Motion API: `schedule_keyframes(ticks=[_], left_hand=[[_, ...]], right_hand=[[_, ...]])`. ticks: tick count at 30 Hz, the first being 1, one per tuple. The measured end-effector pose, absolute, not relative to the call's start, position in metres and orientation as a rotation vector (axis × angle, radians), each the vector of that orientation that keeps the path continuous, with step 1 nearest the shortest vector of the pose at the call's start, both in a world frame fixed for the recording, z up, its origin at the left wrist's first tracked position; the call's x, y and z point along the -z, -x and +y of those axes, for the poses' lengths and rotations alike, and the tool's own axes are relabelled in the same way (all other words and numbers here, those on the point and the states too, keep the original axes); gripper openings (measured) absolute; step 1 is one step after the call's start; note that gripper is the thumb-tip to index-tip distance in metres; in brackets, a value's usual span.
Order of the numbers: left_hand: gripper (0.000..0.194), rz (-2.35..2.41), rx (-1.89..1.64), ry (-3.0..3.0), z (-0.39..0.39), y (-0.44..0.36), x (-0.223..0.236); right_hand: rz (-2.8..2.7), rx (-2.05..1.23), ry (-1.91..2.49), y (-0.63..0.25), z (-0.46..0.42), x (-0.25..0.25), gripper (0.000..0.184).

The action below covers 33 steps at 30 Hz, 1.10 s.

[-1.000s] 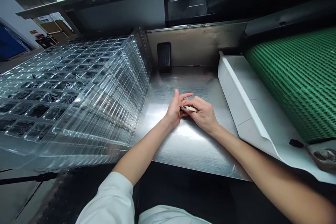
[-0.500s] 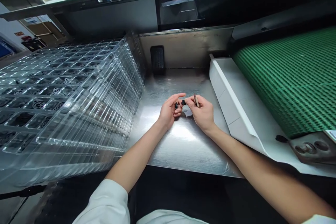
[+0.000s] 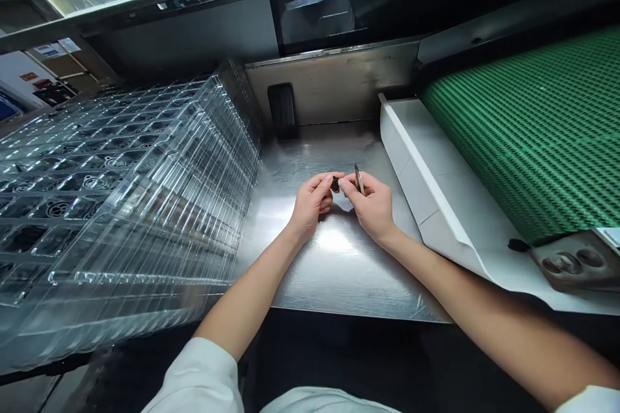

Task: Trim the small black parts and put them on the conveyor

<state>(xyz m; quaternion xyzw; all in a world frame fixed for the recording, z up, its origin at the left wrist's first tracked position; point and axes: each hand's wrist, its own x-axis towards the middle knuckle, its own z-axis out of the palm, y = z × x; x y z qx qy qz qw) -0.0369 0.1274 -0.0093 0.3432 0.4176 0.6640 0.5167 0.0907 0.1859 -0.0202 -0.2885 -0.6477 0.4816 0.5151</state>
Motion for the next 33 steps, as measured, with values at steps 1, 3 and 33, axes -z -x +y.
schedule_keyframes(ticks=[1,3,33], left_hand=[[0.047,0.992,-1.578,-0.835,0.127,0.036,0.009],[0.048,0.967,-1.551,-0.858,0.126,0.035,0.008],[0.027,0.791,-1.674,-0.645,0.125,0.044,0.001]], right_hand=[[-1.562,-1.172,0.67,-0.091,0.185,0.019,0.037],[-1.574,-1.196,0.641,-0.092,0.185,0.018,0.034],[-1.924,-0.737,0.786,-0.097,0.201,0.027,0.054]])
